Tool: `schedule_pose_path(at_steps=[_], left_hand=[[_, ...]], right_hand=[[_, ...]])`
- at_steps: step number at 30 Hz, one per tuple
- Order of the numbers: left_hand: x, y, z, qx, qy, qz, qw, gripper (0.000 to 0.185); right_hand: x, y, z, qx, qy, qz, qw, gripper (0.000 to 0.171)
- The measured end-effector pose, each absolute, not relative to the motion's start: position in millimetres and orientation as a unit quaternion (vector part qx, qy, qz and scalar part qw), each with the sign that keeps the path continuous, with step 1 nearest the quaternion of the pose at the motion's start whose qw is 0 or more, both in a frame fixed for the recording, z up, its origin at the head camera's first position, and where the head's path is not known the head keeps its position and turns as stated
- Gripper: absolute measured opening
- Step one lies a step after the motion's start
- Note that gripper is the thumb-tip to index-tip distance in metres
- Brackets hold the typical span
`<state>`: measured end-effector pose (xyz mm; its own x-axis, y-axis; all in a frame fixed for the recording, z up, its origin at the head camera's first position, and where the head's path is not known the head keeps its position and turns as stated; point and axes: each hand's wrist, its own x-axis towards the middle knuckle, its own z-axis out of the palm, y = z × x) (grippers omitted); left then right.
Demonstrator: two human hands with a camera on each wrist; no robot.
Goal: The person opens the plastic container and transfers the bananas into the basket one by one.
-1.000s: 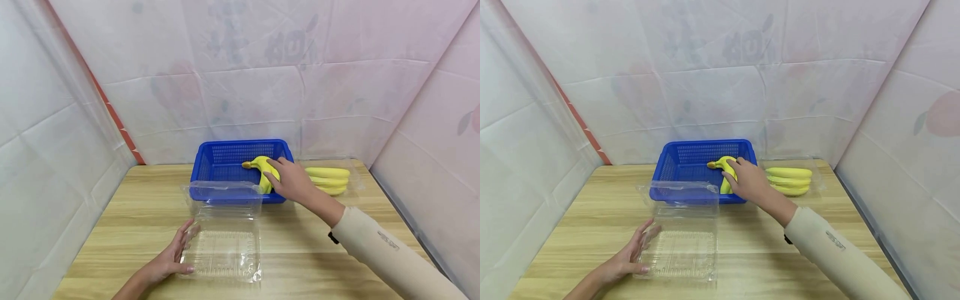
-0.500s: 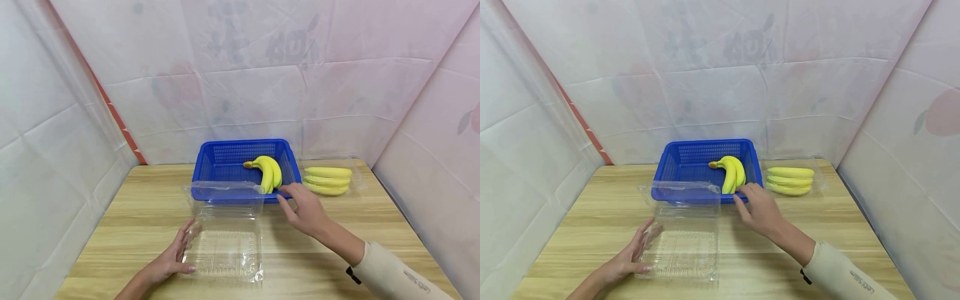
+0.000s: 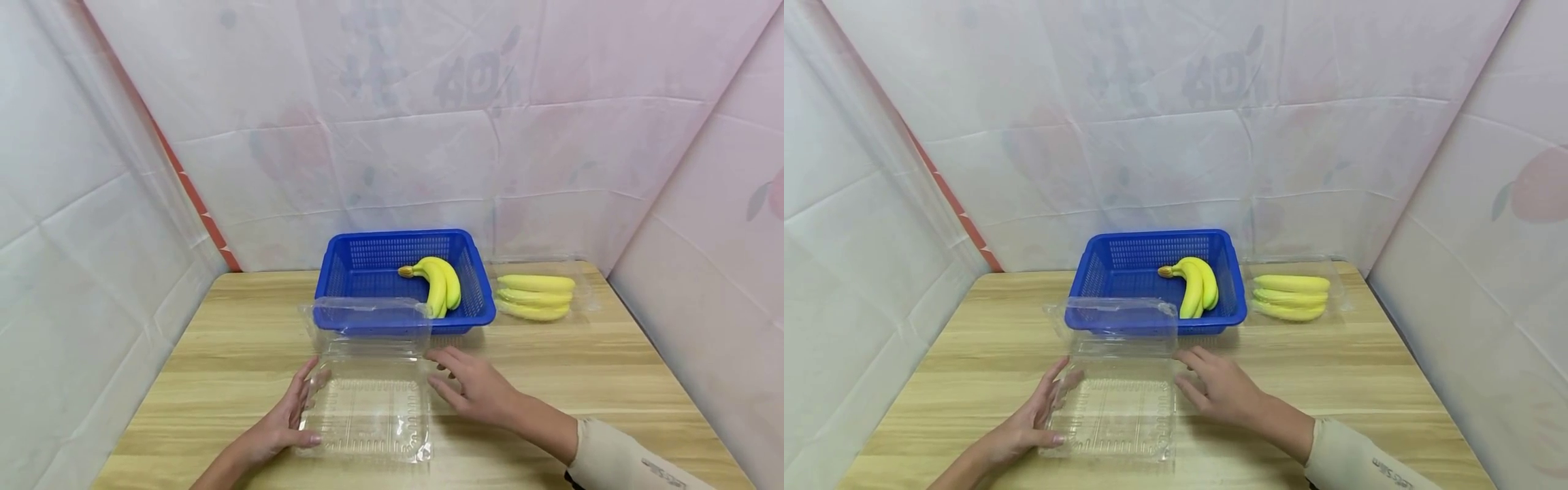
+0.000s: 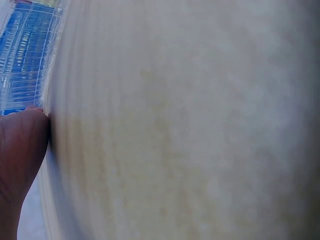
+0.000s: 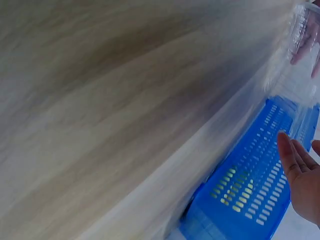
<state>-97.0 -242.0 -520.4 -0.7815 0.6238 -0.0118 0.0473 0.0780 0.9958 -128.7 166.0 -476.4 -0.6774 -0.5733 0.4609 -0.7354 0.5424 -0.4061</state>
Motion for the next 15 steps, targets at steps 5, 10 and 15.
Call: schedule_pose_path(at_steps=[5, 10, 15], left_hand=[[-96.2, -241.4, -519.5, 0.237, 0.698, 0.636, 0.229, 0.127], [-95.6, -241.1, -518.3, 0.235, 0.697, 0.636, 0.232, 0.127], [-95.0, -240.8, -516.8, 0.229, 0.702, 0.634, 0.23, 0.127]], right_hand=[[-125.5, 161.1, -475.6, 0.349, -0.874, 0.334, 0.05, 0.05], [-125.5, 158.9, -474.1, 0.306, -0.877, 0.37, -0.011, 0.06], [-127.9, 156.6, -475.6, 0.292, -0.868, 0.397, -0.058, 0.067]])
